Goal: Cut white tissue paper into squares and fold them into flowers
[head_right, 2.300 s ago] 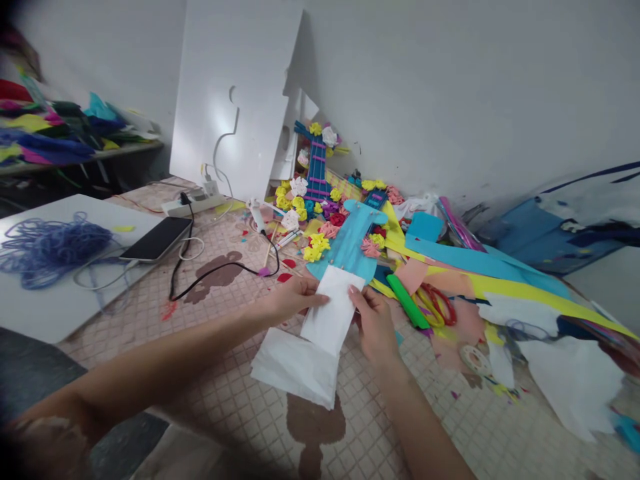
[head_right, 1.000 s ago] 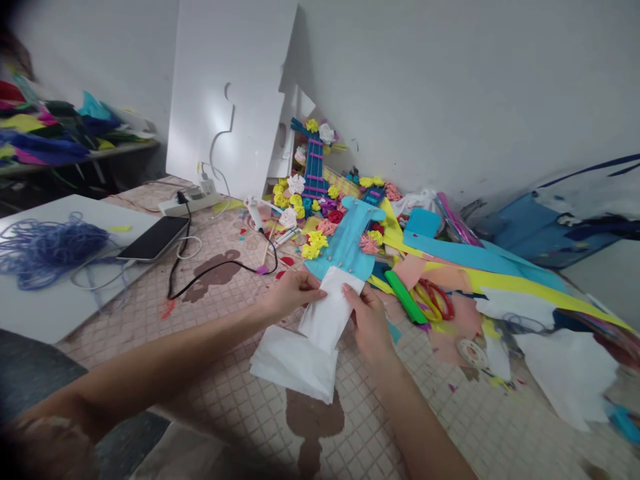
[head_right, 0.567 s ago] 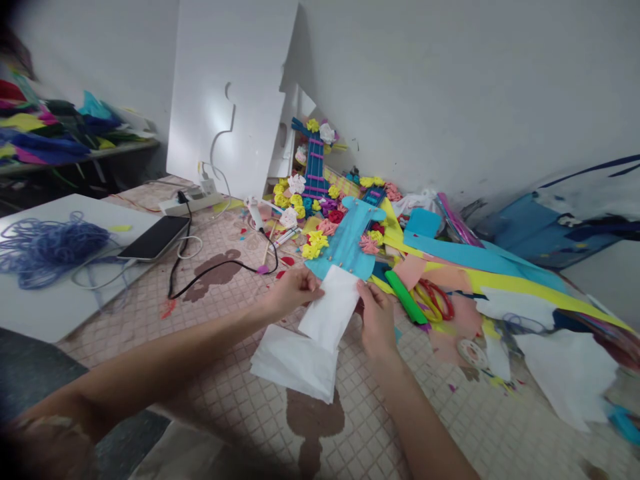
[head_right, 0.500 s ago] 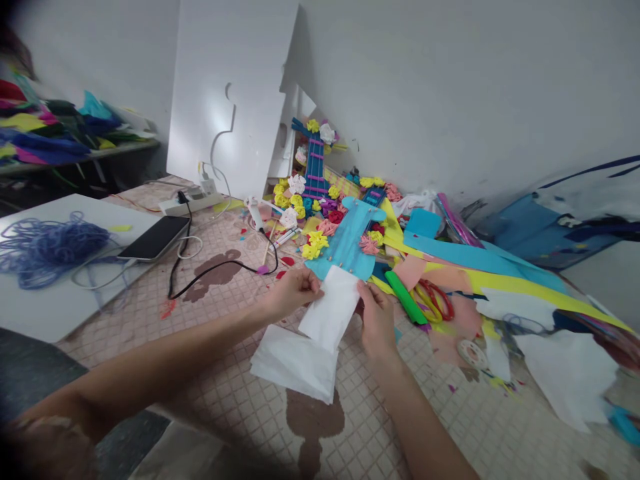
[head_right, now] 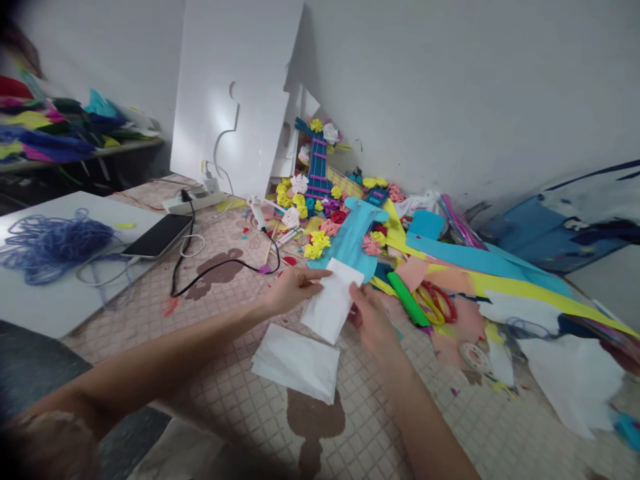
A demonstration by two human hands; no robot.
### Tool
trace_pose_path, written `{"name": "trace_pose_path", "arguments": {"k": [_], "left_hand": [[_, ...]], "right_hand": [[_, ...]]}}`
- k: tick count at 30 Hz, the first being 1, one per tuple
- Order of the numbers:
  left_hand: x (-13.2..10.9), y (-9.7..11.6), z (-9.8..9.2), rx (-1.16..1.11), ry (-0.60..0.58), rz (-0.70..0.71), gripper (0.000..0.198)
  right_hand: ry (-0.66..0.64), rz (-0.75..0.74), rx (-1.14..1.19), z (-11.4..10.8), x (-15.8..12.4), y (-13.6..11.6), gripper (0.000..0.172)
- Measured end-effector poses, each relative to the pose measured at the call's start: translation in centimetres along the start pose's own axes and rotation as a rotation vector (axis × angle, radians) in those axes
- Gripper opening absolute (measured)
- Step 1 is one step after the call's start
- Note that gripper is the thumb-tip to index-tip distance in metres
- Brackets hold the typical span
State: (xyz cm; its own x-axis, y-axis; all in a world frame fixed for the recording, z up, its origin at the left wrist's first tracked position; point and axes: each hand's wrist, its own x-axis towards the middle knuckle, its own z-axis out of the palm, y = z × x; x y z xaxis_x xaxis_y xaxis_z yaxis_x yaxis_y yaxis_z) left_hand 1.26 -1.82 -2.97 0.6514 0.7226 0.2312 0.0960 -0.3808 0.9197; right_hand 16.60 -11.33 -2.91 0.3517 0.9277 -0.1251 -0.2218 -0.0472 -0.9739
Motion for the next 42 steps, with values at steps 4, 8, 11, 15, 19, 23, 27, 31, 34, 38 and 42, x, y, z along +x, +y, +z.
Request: {"name": "trace_pose_path", "arguments": {"k": [4, 8, 11, 15, 19, 23, 27, 31, 34, 38, 42], "left_hand": [[0.6, -0.2, -0.7, -0.059, 0.071, -0.009, 0.041], [0.8, -0.2, -1.0, -0.039, 0.124, -0.024, 0.041], [0.9, -0.3, -1.0, -0.050, 0.155, -0.027, 0.041], [1.0, -0.5, -1.1, -0.029, 0.186, -0.011, 0.041], [1.1, -0.7, -1.3, -0.003, 0.171, -0.023, 0.042], [1.0, -0.8, -0.9, -0.029, 0.111, -0.017, 0.042], [0.3, -0.3, -0.1, -0.102, 0.067, -0.018, 0.044], [-0.6, 0.4, 0.5, -0.216, -0.009, -0.136, 0.084], [-0.8, 0.5, 0.3, -0.306, -0.145, -0.287, 0.064], [-0.2, 0.3, -0.7, -0.449, -0.323, -0.407, 0.036], [0.5, 0.5, -1.1, -0.569, -0.278, -0.432, 0.038]], "right_hand": [[-0.086, 0.076, -0.096, 0.5, -0.6, 0.5, 0.032], [-0.136, 0.064, -0.155, 0.4, -0.6, 0.8, 0.032], [-0.245, 0.117, -0.206, 0.2, -0.6, 0.7, 0.031], [-0.259, 0.125, -0.238, -0.2, -0.6, 0.5, 0.030], [-0.300, 0.149, -0.284, -0.4, -0.8, 0.1, 0.028], [-0.218, 0.066, -0.172, 0.2, -0.8, -0.1, 0.034], [0.066, -0.056, -0.043, 0.9, -0.3, 0.4, 0.035], [0.216, -0.248, -0.116, 0.8, 0.3, 1.1, 0.028], [0.299, -0.345, -0.171, 0.2, 0.4, 1.1, 0.025], [0.363, -0.413, -0.210, -0.4, 0.4, 0.7, 0.022], [0.325, -0.395, -0.198, -0.4, 0.4, 0.6, 0.027]]}}
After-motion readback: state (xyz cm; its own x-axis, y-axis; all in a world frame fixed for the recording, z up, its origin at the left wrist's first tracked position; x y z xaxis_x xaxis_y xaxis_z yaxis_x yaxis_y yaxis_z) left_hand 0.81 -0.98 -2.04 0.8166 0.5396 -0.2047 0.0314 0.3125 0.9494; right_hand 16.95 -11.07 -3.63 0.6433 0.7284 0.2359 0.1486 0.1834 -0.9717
